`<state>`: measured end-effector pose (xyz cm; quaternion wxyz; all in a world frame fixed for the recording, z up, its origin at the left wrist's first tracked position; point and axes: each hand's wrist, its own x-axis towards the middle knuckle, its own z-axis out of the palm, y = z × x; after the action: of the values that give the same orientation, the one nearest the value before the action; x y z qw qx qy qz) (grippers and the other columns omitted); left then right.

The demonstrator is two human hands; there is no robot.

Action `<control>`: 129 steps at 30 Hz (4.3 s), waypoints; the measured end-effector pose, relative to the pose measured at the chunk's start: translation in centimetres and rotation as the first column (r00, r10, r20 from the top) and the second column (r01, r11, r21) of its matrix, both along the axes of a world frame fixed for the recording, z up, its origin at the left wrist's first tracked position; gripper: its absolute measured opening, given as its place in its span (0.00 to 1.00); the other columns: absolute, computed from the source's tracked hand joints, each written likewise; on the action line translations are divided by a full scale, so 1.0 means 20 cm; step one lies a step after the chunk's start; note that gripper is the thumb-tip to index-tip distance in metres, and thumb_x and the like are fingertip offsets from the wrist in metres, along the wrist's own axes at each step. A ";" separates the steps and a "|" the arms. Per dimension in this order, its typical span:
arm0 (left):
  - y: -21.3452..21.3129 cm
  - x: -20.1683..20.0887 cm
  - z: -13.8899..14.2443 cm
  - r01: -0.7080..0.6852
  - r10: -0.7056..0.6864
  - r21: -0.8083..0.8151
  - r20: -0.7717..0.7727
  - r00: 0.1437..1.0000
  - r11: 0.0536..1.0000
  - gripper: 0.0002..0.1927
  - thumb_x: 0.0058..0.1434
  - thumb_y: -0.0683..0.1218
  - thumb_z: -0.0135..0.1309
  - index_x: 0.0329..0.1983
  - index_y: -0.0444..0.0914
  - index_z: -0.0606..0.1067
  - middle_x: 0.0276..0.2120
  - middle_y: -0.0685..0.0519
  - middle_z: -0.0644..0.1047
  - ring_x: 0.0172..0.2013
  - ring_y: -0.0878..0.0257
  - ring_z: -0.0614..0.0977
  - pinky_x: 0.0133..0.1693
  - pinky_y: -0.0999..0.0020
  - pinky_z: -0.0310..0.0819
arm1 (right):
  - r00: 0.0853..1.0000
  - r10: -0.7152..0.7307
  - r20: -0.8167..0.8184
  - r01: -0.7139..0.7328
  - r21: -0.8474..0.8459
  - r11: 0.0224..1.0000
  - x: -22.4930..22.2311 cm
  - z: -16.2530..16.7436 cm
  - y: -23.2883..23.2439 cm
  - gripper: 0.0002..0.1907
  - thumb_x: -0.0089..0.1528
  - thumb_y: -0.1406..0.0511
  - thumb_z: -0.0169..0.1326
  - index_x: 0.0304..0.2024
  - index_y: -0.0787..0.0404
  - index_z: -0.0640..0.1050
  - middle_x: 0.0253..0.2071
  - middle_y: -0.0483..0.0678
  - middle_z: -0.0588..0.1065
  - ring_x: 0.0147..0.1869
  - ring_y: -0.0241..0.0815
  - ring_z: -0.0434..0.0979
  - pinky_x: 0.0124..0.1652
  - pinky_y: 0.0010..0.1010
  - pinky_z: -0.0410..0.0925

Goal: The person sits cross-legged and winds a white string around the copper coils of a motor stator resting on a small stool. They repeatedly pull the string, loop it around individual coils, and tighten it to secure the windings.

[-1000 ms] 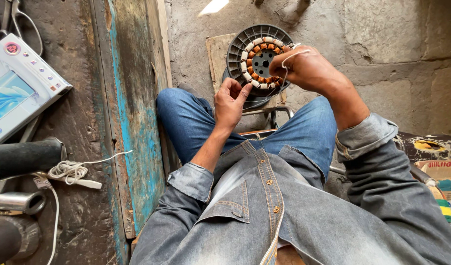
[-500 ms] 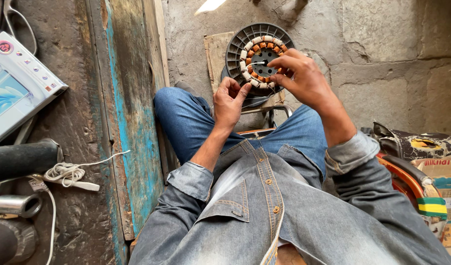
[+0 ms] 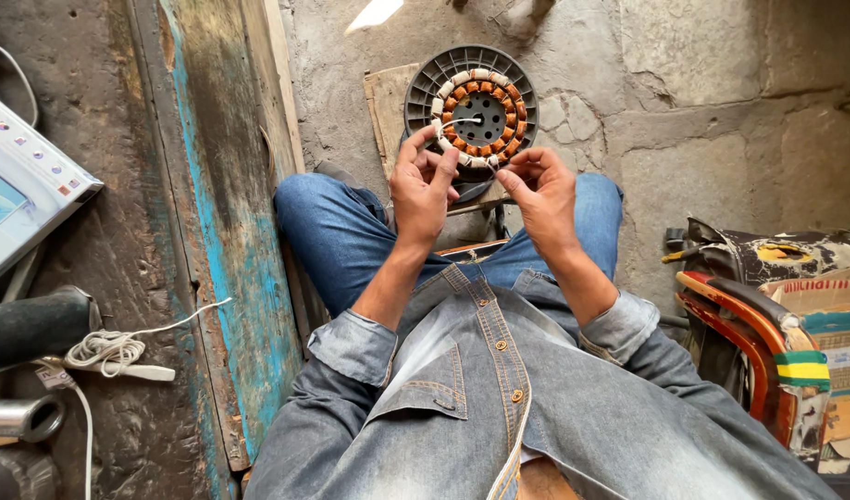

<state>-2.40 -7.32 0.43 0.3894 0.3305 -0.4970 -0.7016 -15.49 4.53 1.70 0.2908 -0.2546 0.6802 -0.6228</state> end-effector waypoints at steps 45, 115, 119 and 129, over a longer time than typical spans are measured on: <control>-0.01 0.02 0.10 -0.012 0.043 -0.315 0.093 0.995 0.949 0.04 0.68 0.40 0.57 0.43 0.34 0.78 0.34 0.55 0.81 0.36 0.71 0.81 0.41 0.74 0.77 | 0.968 -0.099 0.231 0.096 0.025 0.995 0.09 -0.19 0.00 0.05 0.64 0.69 0.61 0.39 0.64 0.78 0.31 0.44 0.78 0.29 0.30 0.75 0.27 0.19 0.66; 0.00 0.18 0.16 0.248 -0.242 0.014 -0.172 0.955 0.969 0.12 0.69 0.39 0.58 0.55 0.35 0.74 0.36 0.55 0.78 0.32 0.75 0.74 0.33 0.80 0.66 | 0.913 -0.046 -0.404 0.048 -0.006 0.999 0.07 -0.15 0.15 0.04 0.69 0.71 0.55 0.43 0.64 0.73 0.30 0.42 0.73 0.33 0.28 0.71 0.35 0.23 0.67; -0.01 0.19 0.21 0.273 -0.259 0.072 -0.163 0.952 0.959 0.11 0.69 0.40 0.56 0.54 0.35 0.74 0.34 0.53 0.79 0.27 0.75 0.71 0.29 0.81 0.64 | 0.888 0.005 -0.460 0.026 0.061 0.998 0.04 -0.17 0.16 0.03 0.68 0.71 0.55 0.43 0.63 0.74 0.26 0.43 0.71 0.30 0.30 0.68 0.32 0.25 0.64; -0.16 0.11 0.45 0.193 -0.223 -0.158 -0.203 0.953 0.968 0.11 0.72 0.40 0.56 0.56 0.33 0.74 0.38 0.50 0.80 0.42 0.66 0.82 0.51 0.72 0.77 | 1.000 0.015 -0.028 -0.017 -0.082 0.996 0.02 -0.29 0.16 0.03 0.68 0.72 0.50 0.43 0.62 0.72 0.30 0.42 0.72 0.31 0.29 0.70 0.30 0.23 0.64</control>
<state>-0.27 -10.47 9.52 0.3873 0.1693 -0.5299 -0.7352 -15.00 7.70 -4.02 0.2758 -0.2803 0.6558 -0.6444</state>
